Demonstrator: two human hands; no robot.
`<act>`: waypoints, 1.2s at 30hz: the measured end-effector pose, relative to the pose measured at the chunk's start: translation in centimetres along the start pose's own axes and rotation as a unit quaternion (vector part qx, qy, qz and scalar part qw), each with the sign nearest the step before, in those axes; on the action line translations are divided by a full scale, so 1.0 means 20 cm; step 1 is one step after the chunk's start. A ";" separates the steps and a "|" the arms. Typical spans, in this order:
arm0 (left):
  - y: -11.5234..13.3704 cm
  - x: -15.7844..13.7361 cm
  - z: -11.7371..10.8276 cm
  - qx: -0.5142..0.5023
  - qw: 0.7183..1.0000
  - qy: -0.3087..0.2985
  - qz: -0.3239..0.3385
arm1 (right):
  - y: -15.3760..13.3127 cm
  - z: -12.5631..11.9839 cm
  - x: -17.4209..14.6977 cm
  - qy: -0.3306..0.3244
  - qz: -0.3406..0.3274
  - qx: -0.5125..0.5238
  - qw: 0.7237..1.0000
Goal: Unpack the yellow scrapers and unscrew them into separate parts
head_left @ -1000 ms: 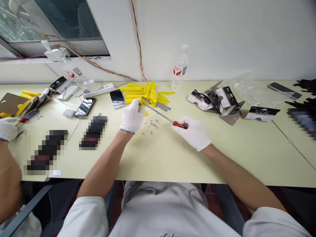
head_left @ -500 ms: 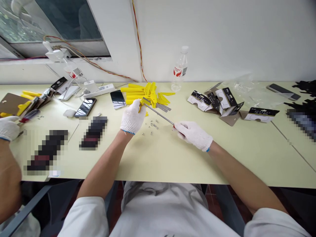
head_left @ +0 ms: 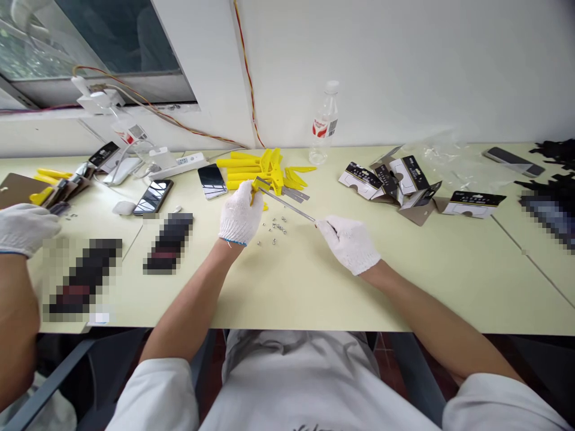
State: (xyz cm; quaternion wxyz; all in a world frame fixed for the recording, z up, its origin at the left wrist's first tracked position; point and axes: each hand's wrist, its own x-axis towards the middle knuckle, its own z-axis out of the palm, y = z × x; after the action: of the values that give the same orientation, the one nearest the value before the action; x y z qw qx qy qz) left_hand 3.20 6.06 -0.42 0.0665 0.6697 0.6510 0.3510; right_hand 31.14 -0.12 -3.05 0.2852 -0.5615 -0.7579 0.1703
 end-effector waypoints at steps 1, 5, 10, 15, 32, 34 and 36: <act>0.00 0.00 0.00 0.000 1.000 0.002 0.001 | -0.01 -0.01 0.00 -0.015 0.012 0.027 0.999; 0.00 0.00 0.01 0.007 1.000 0.005 0.011 | -0.03 -0.04 0.02 -0.064 0.058 0.125 0.988; -0.01 -0.01 0.01 0.017 1.000 0.006 0.015 | -0.04 -0.05 0.03 -0.123 0.144 0.195 0.962; -0.01 0.00 0.00 0.011 1.000 0.008 0.025 | -0.04 -0.05 0.04 -0.174 0.222 0.297 0.912; 0.00 -0.01 0.01 0.011 0.998 0.023 0.049 | -0.04 -0.09 0.06 -0.250 0.271 0.417 0.831; 0.01 -0.01 0.01 0.003 0.998 0.028 0.047 | -0.04 -0.09 0.07 -0.245 0.262 0.408 0.840; 0.02 -0.01 0.00 -0.003 0.998 0.036 0.045 | -0.04 -0.10 0.07 -0.239 0.249 0.389 0.854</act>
State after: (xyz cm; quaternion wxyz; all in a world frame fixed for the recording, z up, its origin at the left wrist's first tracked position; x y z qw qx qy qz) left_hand 3.50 5.87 -0.31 0.0288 0.6848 0.6215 0.3795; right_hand 31.52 0.80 -0.65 0.2386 -0.5165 -0.5096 0.6454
